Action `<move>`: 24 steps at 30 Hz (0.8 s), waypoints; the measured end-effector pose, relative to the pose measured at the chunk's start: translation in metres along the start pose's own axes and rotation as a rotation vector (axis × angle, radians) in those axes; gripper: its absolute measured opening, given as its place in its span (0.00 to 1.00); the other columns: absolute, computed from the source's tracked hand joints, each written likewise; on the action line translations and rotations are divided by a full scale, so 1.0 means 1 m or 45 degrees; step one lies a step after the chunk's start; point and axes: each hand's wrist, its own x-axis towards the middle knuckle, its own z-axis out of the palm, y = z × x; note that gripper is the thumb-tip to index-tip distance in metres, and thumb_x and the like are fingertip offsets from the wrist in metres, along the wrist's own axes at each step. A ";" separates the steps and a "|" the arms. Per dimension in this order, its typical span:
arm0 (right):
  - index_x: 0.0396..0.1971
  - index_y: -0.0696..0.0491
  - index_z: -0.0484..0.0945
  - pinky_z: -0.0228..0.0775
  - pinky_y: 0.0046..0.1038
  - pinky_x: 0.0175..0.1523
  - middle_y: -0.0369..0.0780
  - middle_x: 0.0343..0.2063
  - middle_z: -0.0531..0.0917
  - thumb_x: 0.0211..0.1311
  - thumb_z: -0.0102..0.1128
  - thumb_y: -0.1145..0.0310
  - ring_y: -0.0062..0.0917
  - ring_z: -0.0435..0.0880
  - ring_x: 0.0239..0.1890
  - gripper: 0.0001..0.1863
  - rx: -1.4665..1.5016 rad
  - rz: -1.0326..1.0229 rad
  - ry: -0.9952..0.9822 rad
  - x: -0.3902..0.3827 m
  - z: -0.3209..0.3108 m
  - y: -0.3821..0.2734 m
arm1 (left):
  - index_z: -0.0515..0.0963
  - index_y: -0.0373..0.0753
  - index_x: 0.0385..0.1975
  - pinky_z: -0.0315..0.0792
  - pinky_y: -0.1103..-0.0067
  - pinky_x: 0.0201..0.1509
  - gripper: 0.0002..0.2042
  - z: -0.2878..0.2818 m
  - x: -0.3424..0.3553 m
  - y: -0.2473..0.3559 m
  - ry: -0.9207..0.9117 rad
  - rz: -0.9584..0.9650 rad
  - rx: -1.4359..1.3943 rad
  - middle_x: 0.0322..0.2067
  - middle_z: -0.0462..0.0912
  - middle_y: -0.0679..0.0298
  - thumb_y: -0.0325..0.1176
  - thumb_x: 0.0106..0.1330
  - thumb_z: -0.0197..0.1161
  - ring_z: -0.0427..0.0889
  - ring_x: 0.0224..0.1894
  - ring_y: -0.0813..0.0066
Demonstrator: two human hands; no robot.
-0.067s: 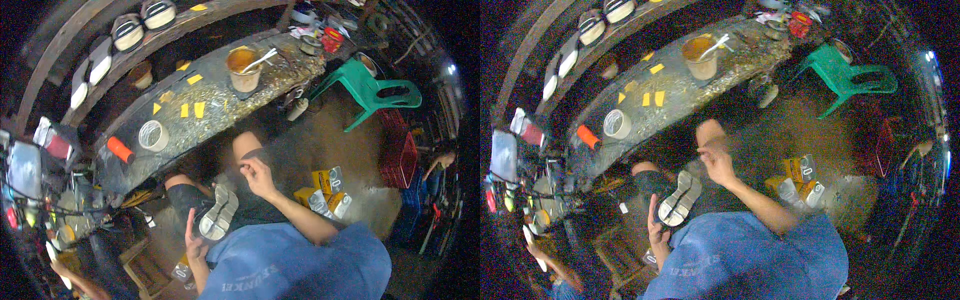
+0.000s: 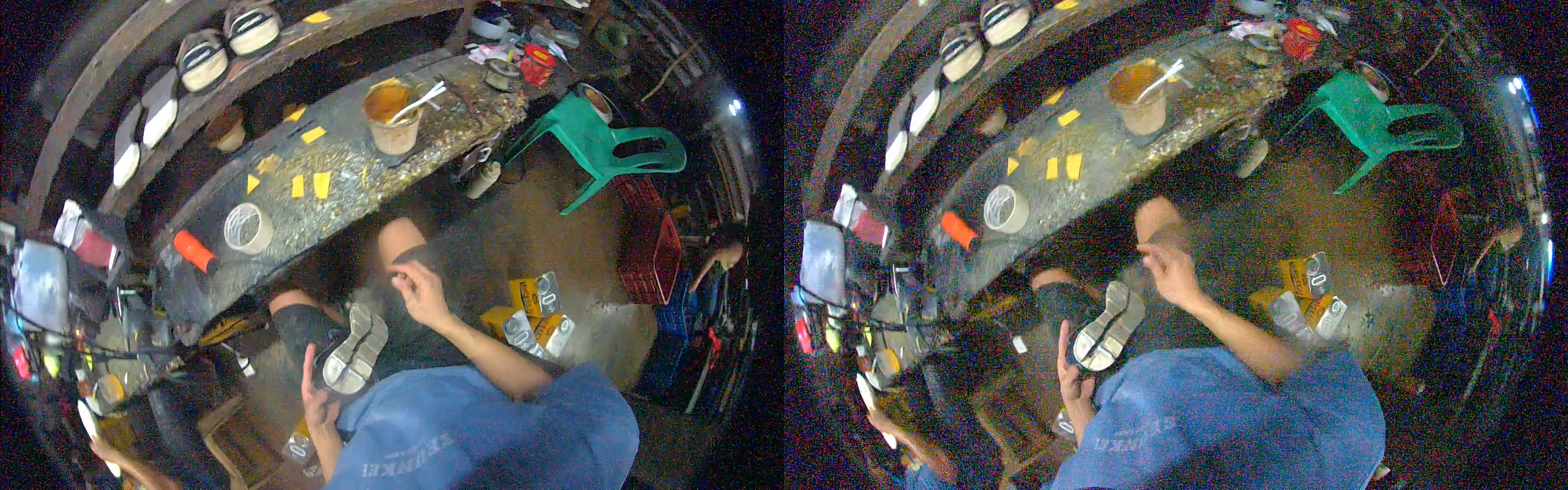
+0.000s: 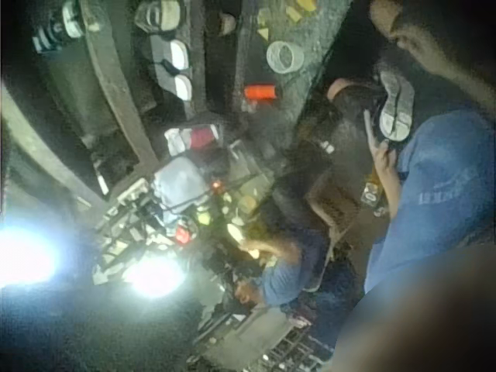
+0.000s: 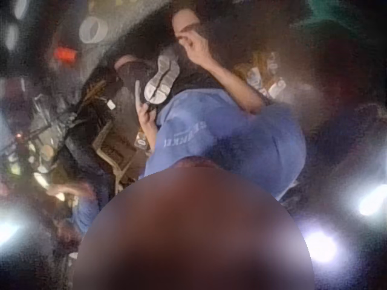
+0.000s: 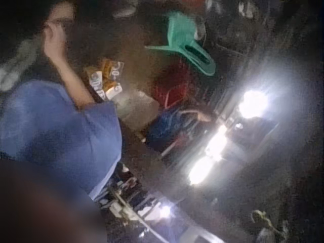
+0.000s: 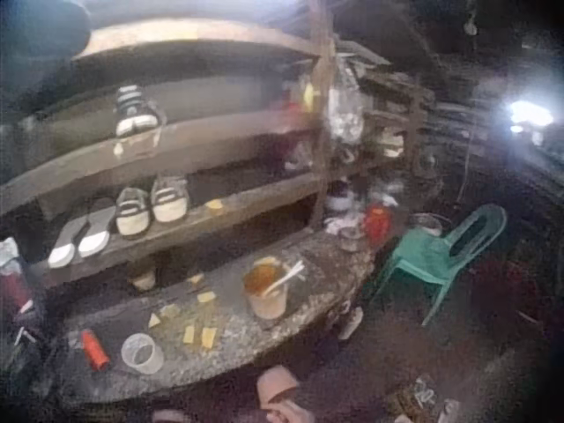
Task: The person applies a yellow rubber patch to the heel of a sneaker sole, then uses tape and a metal tool to mark and cut the sole. They continue to trim and adjust the sole with the tool while seated on the floor.
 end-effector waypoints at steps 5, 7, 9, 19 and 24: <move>0.48 0.52 0.87 0.74 0.30 0.39 0.40 0.33 0.82 0.70 0.63 0.69 0.26 0.82 0.31 0.10 0.141 0.007 0.044 0.001 -0.015 0.009 | 0.49 0.43 0.83 0.72 0.52 0.74 0.58 -0.004 0.020 -0.002 0.026 -0.048 -0.136 0.67 0.76 0.46 0.35 0.53 0.81 0.78 0.68 0.47; 0.45 0.52 0.86 0.71 0.24 0.37 0.35 0.31 0.80 0.67 0.64 0.75 0.19 0.77 0.29 0.09 0.216 0.129 0.128 0.000 -0.016 0.016 | 0.49 0.43 0.83 0.73 0.52 0.73 0.60 -0.006 0.027 -0.004 0.107 -0.054 -0.134 0.66 0.77 0.45 0.39 0.51 0.84 0.79 0.67 0.45; 0.43 0.51 0.85 0.61 0.23 0.30 0.30 0.20 0.69 0.58 0.65 0.82 0.16 0.64 0.22 0.14 0.429 0.288 0.258 -0.002 -0.013 0.023 | 0.49 0.43 0.83 0.73 0.52 0.73 0.60 -0.009 0.033 -0.003 0.040 -0.039 -0.140 0.66 0.77 0.45 0.39 0.50 0.84 0.79 0.67 0.45; 0.39 0.51 0.88 0.66 0.25 0.27 0.34 0.20 0.83 0.65 0.64 0.77 0.15 0.74 0.20 0.07 0.393 0.292 0.188 0.000 0.007 0.035 | 0.52 0.46 0.83 0.71 0.50 0.74 0.59 -0.032 0.020 -0.006 0.068 0.064 -0.031 0.67 0.76 0.50 0.41 0.51 0.84 0.77 0.68 0.46; 0.39 0.51 0.89 0.81 0.31 0.40 0.43 0.34 0.92 0.70 0.68 0.68 0.26 0.90 0.31 0.05 0.203 0.352 0.064 0.000 0.006 0.029 | 0.51 0.44 0.83 0.69 0.55 0.77 0.51 -0.028 0.013 -0.008 0.092 0.153 0.120 0.73 0.69 0.49 0.51 0.63 0.74 0.73 0.72 0.50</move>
